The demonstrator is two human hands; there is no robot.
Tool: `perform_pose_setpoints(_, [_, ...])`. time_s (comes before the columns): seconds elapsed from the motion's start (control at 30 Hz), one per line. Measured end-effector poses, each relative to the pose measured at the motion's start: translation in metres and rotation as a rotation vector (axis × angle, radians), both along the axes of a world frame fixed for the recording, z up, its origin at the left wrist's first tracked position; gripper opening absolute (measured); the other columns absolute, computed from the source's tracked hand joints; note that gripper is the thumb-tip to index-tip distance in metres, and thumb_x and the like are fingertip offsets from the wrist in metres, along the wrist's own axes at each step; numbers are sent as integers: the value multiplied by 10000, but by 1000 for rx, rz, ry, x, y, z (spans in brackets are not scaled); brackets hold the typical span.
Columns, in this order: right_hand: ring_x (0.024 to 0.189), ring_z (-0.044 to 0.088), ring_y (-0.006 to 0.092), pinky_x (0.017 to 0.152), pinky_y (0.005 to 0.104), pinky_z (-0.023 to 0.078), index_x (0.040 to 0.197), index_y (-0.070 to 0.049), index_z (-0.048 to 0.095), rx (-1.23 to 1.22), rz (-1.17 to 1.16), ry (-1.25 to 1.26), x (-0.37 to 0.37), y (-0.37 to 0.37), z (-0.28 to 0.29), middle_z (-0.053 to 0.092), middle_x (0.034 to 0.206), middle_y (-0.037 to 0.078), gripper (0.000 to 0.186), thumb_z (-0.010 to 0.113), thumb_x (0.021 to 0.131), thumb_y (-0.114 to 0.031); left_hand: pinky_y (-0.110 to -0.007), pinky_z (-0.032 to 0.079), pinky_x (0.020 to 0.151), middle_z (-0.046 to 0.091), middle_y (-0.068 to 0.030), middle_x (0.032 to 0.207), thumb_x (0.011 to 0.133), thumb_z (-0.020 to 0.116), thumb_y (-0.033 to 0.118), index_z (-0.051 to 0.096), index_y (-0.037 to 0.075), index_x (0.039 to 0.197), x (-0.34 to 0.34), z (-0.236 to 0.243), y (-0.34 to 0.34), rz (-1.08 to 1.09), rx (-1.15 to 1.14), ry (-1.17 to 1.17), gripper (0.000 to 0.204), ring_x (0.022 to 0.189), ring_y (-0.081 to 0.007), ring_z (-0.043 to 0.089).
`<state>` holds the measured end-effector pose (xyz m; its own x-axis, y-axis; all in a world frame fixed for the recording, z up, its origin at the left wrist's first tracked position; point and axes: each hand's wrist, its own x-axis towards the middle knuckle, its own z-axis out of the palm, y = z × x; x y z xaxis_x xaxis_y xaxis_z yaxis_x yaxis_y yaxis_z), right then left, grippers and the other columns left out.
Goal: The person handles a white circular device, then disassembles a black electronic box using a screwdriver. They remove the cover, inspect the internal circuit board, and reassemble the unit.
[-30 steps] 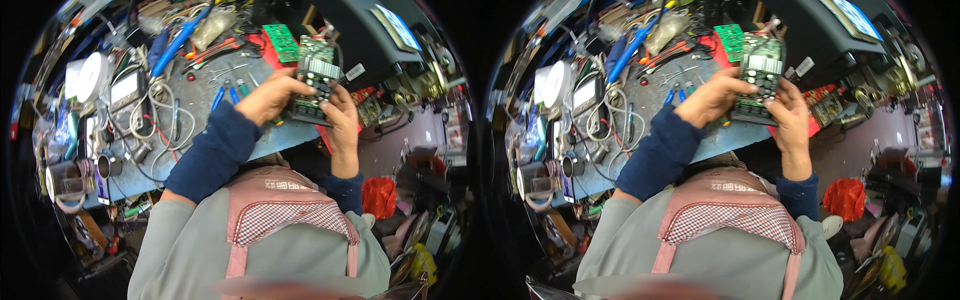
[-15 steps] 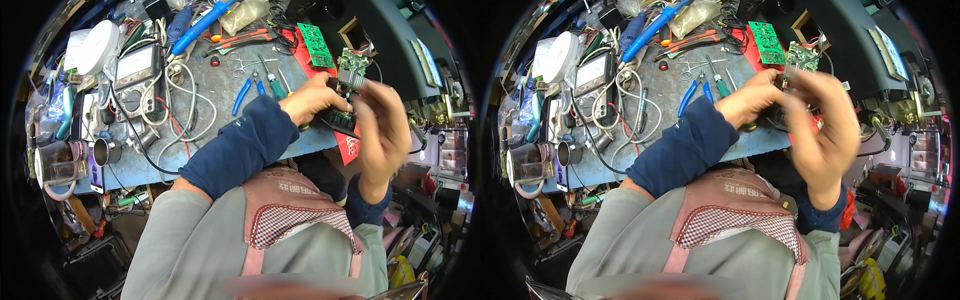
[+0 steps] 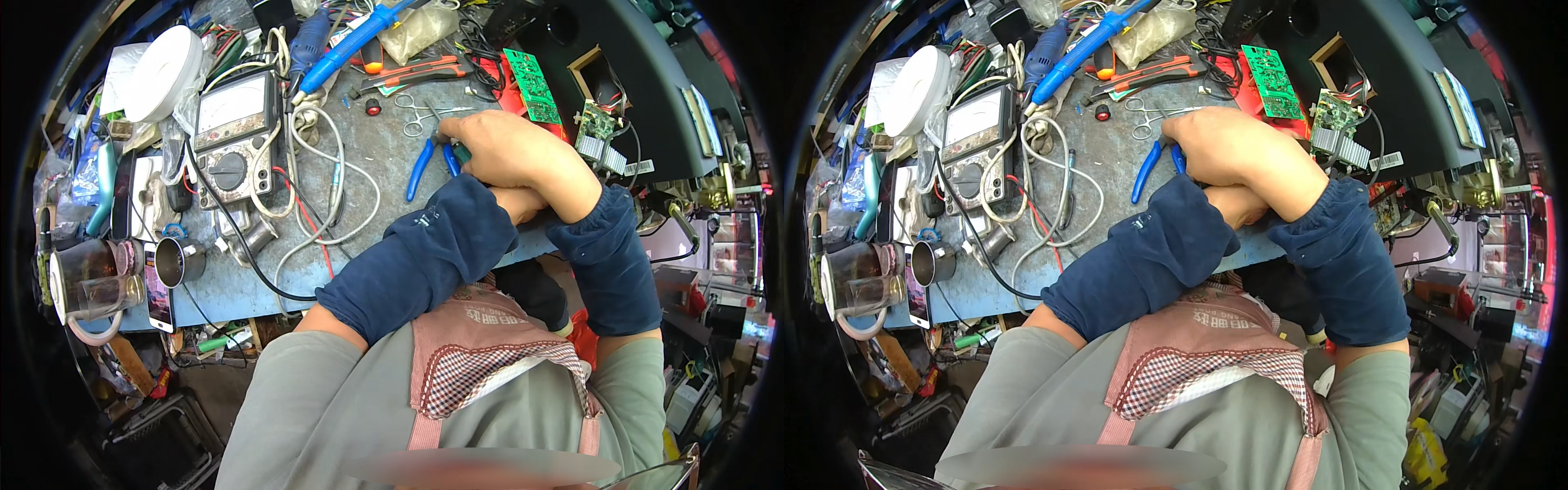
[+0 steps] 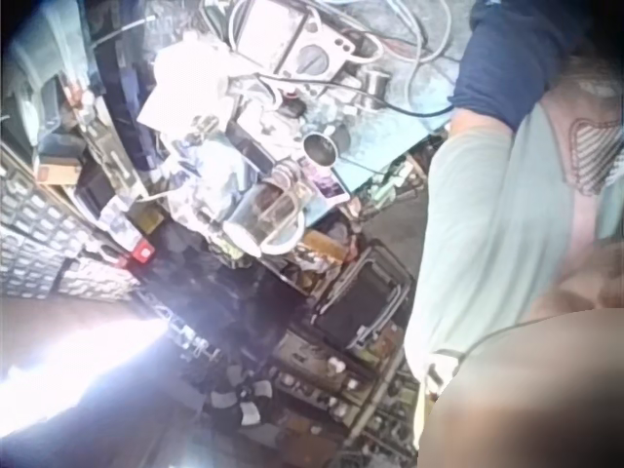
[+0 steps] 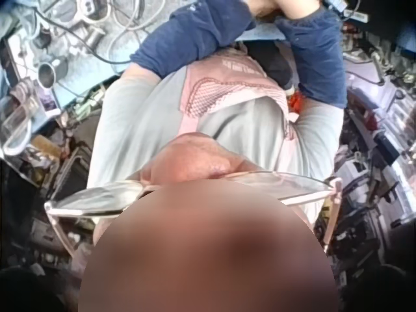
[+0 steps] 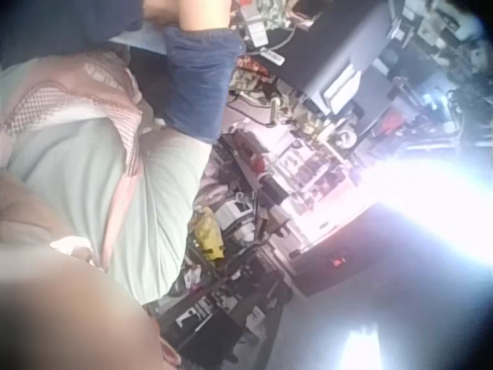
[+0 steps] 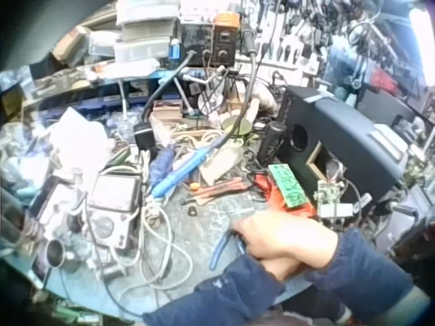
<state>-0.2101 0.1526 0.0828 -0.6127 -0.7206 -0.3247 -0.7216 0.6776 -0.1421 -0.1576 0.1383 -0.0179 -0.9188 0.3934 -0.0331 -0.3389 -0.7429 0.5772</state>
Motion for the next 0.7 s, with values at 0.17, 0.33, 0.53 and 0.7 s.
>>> perform_pose_setpoints(0.17, [1031, 768, 439, 894, 521, 621, 1248, -44, 742, 48, 24, 168, 0, -25, 25, 794, 1062, 232, 352, 669, 906, -89, -370, 590, 969, 743, -106, 1331, 929, 842, 82, 694, 36, 1382, -4, 5, 4, -17, -21, 19, 479, 1190, -206, 708])
perform_pose_setpoints(0.33, [1074, 781, 409, 914, 517, 630, 1240, -32, 766, 40, -38, 340, -58, -49, 27, 803, 1116, 221, 342, 622, 931, -68, -363, 587, 982, 747, -98, 1364, 957, 845, 107, 709, 52, 1389, -12, 14, 12, -86, -56, 47, 457, 1222, -199, 704])
perform_pose_setpoints(0.53, [1125, 760, 403, 976, 496, 610, 1291, -24, 716, 332, -346, 332, -122, -23, 20, 799, 1143, 217, 534, 867, 865, -308, -339, 554, 1008, 744, -96, 1378, 952, 844, 150, 708, 24, 1414, -22, 25, 15, 39, -145, 223, 497, 1219, -188, 692])
perform_pose_setpoints(0.7, [1273, 704, 423, 1045, 488, 583, 1511, 9, 559, 429, -459, 177, -117, 10, 18, 747, 1334, 253, 934, 958, 791, -433, -342, 539, 1051, 743, -95, 1385, 930, 835, 109, 673, 17, 1426, -25, 25, 13, -22, -208, 218, 530, 1269, -176, 675])
